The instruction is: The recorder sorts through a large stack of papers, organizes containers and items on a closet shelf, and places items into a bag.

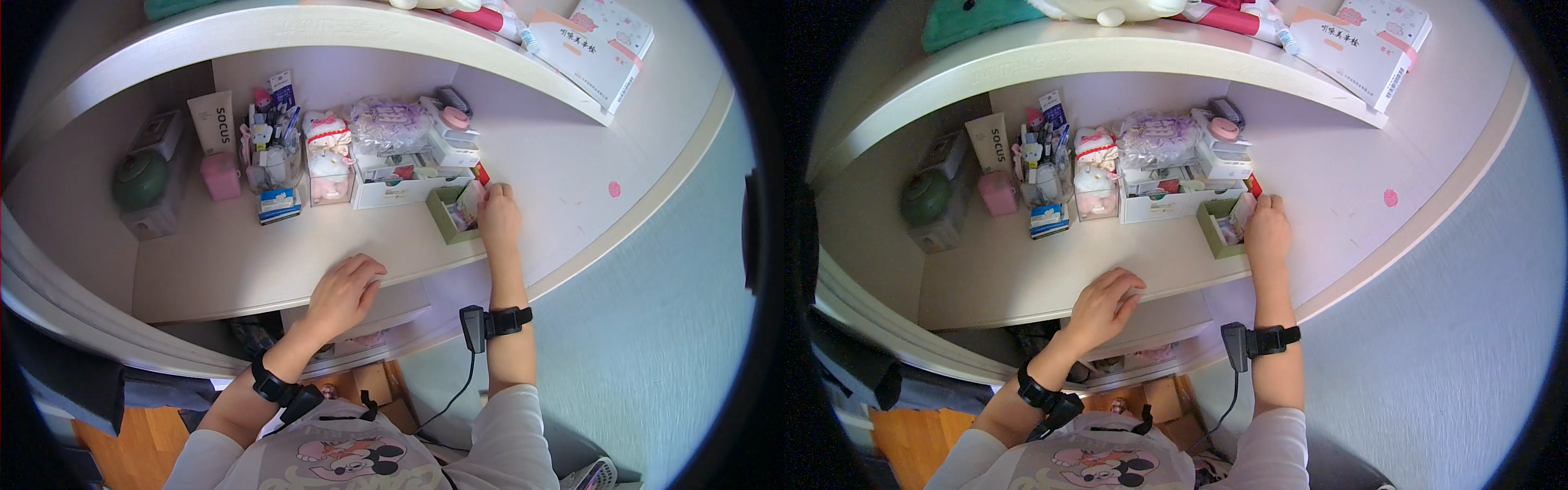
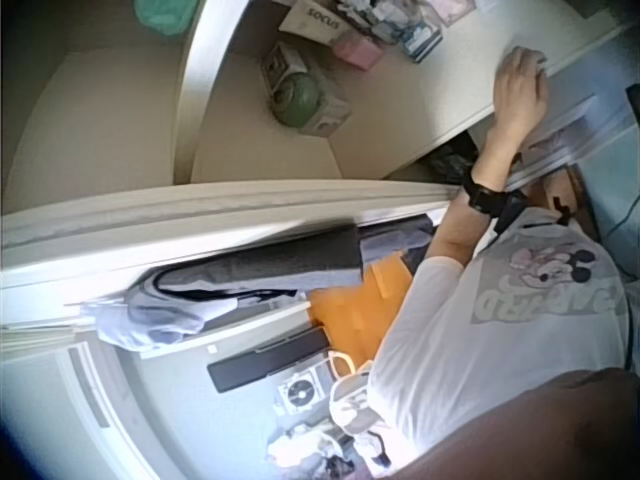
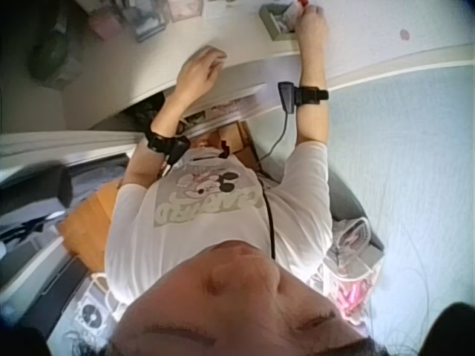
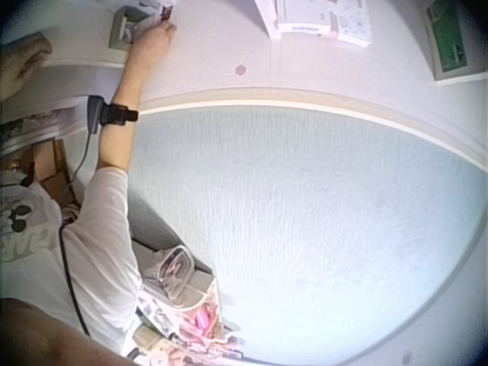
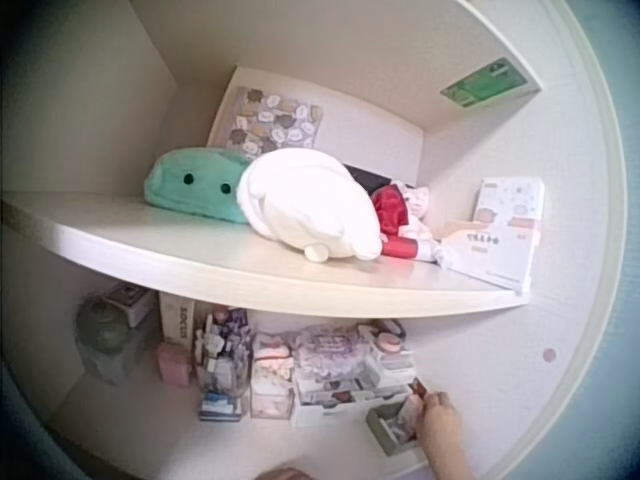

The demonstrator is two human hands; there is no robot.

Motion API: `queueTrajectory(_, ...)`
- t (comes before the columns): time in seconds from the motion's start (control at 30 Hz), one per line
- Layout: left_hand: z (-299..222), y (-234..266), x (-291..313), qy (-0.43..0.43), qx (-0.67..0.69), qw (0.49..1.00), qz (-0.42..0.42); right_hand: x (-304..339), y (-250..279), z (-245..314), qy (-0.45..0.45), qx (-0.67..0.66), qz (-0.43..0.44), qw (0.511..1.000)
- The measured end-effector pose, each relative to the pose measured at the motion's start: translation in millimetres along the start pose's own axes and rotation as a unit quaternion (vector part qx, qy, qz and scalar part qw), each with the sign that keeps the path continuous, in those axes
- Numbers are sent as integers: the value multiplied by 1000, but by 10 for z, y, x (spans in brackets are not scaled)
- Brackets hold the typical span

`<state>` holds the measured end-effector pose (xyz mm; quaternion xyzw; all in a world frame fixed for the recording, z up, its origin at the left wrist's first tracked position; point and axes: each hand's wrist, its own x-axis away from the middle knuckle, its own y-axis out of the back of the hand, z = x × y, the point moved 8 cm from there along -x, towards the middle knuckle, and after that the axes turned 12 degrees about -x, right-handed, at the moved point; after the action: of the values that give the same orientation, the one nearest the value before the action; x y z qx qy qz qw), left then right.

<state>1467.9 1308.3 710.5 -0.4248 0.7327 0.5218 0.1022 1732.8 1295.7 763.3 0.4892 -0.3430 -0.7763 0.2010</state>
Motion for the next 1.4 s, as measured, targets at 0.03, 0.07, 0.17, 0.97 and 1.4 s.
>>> queueTrajectory(0.03, 3, -10, 1, 1, -3, 1000, 6, 10, 18, 16, 5, 4, -1, 1000)
queueTrajectory(0.07, 4, -21, 2, 2, -5, 1000, 12, 18, 32, 28, 10, 14, 1, 1000)
queueTrajectory(0.17, 4, -20, 6, 5, -5, 1000, 11, 25, 51, 30, 8, 18, 17, 1000)
queueTrajectory(0.97, -201, 125, 583, 25, 166, 985, 28, 1671, 305, 1086, -13, -373, 116, 920)
queueTrajectory(1.4, -496, -206, 1686, -27, 270, 926, 262, 3688, 320, 1192, -142, -282, 166, 934)
